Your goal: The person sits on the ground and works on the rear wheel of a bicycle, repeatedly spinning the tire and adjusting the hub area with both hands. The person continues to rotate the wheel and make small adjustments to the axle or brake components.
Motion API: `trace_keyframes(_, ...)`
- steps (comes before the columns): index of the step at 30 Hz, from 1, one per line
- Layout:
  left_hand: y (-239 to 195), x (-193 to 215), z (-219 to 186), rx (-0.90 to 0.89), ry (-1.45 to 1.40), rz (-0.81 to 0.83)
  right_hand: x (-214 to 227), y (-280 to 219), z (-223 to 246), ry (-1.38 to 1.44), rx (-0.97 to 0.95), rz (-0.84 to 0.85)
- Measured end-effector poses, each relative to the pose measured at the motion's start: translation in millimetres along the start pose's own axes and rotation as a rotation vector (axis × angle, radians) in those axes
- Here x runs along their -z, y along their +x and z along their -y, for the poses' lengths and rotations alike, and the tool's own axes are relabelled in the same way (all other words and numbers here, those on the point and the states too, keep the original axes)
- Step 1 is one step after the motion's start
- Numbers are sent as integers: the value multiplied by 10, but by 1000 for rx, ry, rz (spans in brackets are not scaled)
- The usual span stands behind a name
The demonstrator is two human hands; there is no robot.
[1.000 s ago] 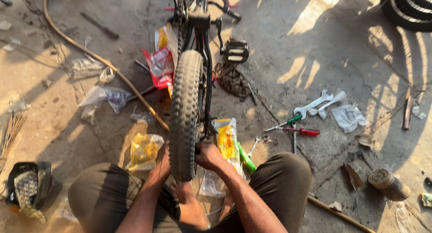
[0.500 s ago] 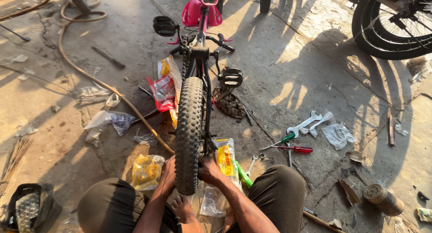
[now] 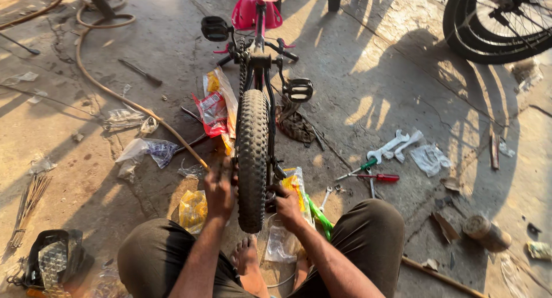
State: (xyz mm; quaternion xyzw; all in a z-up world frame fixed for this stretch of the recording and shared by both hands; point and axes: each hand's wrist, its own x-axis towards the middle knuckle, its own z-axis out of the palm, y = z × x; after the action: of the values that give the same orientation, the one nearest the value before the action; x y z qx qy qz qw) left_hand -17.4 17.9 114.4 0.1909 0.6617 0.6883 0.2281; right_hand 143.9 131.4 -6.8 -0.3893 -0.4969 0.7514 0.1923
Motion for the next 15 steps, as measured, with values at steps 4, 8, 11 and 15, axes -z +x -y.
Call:
trace_keyframes(4,206,-172,-747,-384,325,35,50,-136,337,334,-71,102)
trace_keyframes(8,374,-416,-1181,-305,592,-20,-6,-416,789,470,-128,33)
trace_keyframes(11,420,-493,-1211,-350,594,-26,33,-569,1149,389,-24,-46)
trace_keyframes(15,373,-423,-978,-312,608,9,192,-401,1629,185,37,-59)
